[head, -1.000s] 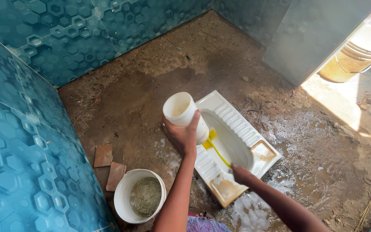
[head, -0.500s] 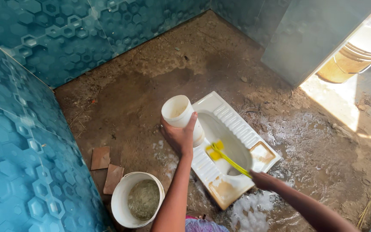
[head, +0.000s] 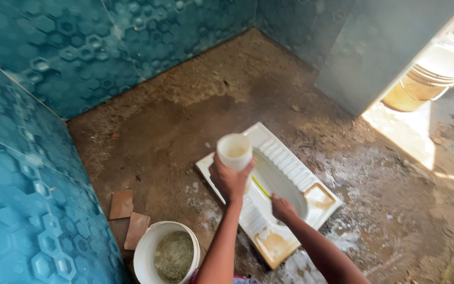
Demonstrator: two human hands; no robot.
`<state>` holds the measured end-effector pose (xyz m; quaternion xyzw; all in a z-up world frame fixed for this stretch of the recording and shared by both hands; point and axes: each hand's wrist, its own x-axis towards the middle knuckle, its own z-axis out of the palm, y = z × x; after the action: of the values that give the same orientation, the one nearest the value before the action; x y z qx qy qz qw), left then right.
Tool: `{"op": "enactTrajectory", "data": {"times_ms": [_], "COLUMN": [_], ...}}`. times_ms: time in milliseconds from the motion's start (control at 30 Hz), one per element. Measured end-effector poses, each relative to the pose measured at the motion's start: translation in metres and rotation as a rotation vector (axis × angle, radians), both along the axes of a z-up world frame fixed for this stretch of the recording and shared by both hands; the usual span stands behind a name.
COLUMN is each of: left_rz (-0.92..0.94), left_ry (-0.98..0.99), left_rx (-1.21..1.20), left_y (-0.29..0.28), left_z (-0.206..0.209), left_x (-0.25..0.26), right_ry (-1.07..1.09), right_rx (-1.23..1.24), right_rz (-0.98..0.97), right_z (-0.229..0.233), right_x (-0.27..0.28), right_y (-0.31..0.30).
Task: The person scrubs the interior of a white squat toilet using a yellow brush and water from a white plastic cup. The person pours water into the basin and uses the long-handled brush to reach different areas of the bowl.
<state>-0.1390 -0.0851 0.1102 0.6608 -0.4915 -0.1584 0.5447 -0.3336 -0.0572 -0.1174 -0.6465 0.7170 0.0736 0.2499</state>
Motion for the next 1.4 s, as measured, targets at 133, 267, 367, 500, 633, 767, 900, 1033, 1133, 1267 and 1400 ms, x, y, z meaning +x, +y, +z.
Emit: {"op": "enactTrajectory", "data": {"times_ms": [133,267,367,500,633,767,900,1033,1133,1267,1400], "left_rz": [-0.094,-0.093,-0.046,-0.032,-0.041,-0.065,-0.050,-0.004,0.037,0.066,0.048], "left_ry": [-0.108,-0.121,-0.109,-0.086,-0.075,-0.071,-0.063,-0.056,0.040,0.033,0.001], "left_rx": [-0.008,-0.053,-0.015,-0.012,0.037,-0.011,0.013,-0.050,-0.079,0.028,0.061], "left_y": [0.013,0.013,0.010,0.009,0.010,0.010,0.010,0.007,0.002,0.000,-0.005], "left_z": [-0.003,-0.009,-0.009,-0.007,-0.006,-0.005,-0.007,-0.011,-0.009,-0.008,-0.014], "left_x": [0.009,0.019,0.022,0.023,0.019,0.019,0.023,0.029,0.030,0.030,0.027], "right_ry": [0.048,0.091,0.102,0.051,-0.066,-0.046,-0.096,-0.118,-0.064,-0.059,-0.023], "right_rx": [0.023,0.151,-0.003,0.056,0.100,0.078,0.055,0.091,0.075,0.096,0.095], "right_rz": [-0.112,-0.183,-0.155,-0.217,-0.223,-0.206,-0.219,-0.217,-0.144,-0.036,-0.065], "right_z": [0.013,0.023,0.025,0.019,0.010,0.007,0.007,0.008,0.010,0.013,0.016], "right_x": [-0.036,-0.070,-0.070,-0.053,-0.032,-0.006,0.025,0.045,0.033,0.002,-0.016], "right_y": [0.042,0.101,0.137,0.140,0.102,0.057,0.005,-0.014,0.006,0.054,0.079]}}
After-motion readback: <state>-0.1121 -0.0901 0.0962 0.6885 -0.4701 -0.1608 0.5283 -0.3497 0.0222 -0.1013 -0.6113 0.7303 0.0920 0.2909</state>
